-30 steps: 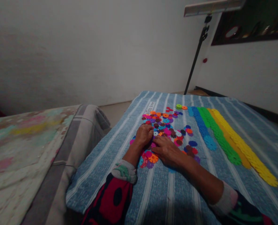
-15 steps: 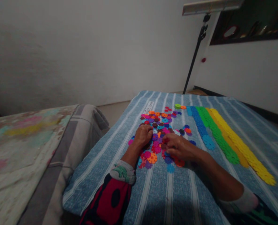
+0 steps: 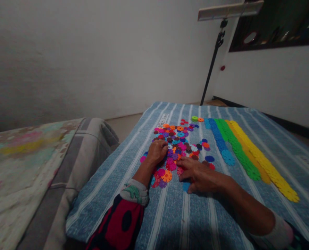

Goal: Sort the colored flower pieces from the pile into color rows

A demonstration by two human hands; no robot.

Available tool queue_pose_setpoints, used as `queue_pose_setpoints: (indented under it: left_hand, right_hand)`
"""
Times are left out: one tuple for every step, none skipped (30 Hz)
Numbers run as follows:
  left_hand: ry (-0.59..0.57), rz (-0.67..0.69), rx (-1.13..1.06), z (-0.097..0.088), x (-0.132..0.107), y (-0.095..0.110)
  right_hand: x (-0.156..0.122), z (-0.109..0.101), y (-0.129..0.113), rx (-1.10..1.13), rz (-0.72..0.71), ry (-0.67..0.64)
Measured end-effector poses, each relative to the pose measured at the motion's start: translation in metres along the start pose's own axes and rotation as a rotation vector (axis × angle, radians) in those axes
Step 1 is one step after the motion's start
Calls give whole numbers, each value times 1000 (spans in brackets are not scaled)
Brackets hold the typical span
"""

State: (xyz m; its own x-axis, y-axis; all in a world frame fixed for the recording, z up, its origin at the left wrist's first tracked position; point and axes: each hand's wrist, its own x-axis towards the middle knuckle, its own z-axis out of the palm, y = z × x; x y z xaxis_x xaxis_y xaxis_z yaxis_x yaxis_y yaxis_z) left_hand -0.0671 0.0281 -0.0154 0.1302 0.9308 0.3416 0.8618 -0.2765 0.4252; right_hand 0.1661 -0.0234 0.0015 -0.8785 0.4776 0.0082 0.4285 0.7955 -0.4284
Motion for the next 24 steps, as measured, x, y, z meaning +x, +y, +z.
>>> queue_pose_setpoints:
  left_hand:
    - [-2, -3, 2, 0, 0, 0]
    - [-2, -5, 3, 0, 0, 0]
    - [-2, -6, 3, -1, 0, 0]
    - [0, -7, 2, -1, 0, 0]
    - [4, -9, -1, -1, 0, 0]
    - [8, -13, -5, -1, 0, 0]
    - [11, -16, -8, -1, 1, -1]
    - [12, -18, -13, -1, 1, -1]
    - [14, -21, -20, -1, 1, -1]
    - [15, -23, -27, -1, 1, -1]
    - [16, -26, -35, -1, 1, -1]
    - [17, -30, -40, -1, 1, -1]
    - [20, -33, -41, -1, 1, -1]
    - [21, -33, -39, -2, 1, -1]
    - [21, -30, -33, -2, 1, -1]
    - [20, -26, -24, -2, 1, -1]
    - [17, -24, -14, -2, 1, -1]
    - [12, -23, -4, -3, 1, -1]
    - [7, -24, 5, -3, 1, -1]
    - [1, -25, 13, -4, 1, -1]
    - [-4, -26, 20, -4, 1, -1]
    - [-8, -24, 24, -4, 1, -2]
    - [-12, -21, 25, -5, 1, -2]
    - [-12, -17, 25, -5, 1, -2]
  right_hand:
    - [-1, 1, 1, -2, 7, 0]
    - [-1, 1, 1, -5, 11, -1]
    - [-1, 2, 2, -8, 10, -2]
    - [-1, 2, 2, -14, 4, -4]
    - [0, 2, 1, -22, -6, -6]
    - [0, 2, 0, -33, -18, -5]
    - [1, 2, -1, -47, -31, -3]
    - [2, 2, -3, -62, -42, -1]
    - [3, 2, -4, -79, -48, 0]
    - [3, 2, -6, -97, -52, 1]
    - [4, 2, -7, -112, -56, 2]
    - [5, 2, -8, -124, -60, 3]
    - [5, 2, -9, -134, -64, 5]
    - [6, 2, -9, -141, -68, 11]
    - [6, 2, -10, -147, -74, 19]
    - [6, 2, -10, -151, -81, 29]
    - [6, 2, -9, -152, -89, 39]
    - [7, 2, -9, -149, -98, 48]
    - [7, 2, -8, -143, -108, 53]
    - [8, 2, -8, -135, -118, 55]
    - [8, 2, -7, -128, -126, 56]
    - [9, 2, -7, -124, -132, 55]
    - [9, 2, -6, -123, -136, 55]
    - [9, 2, -5, -122, -139, 59]
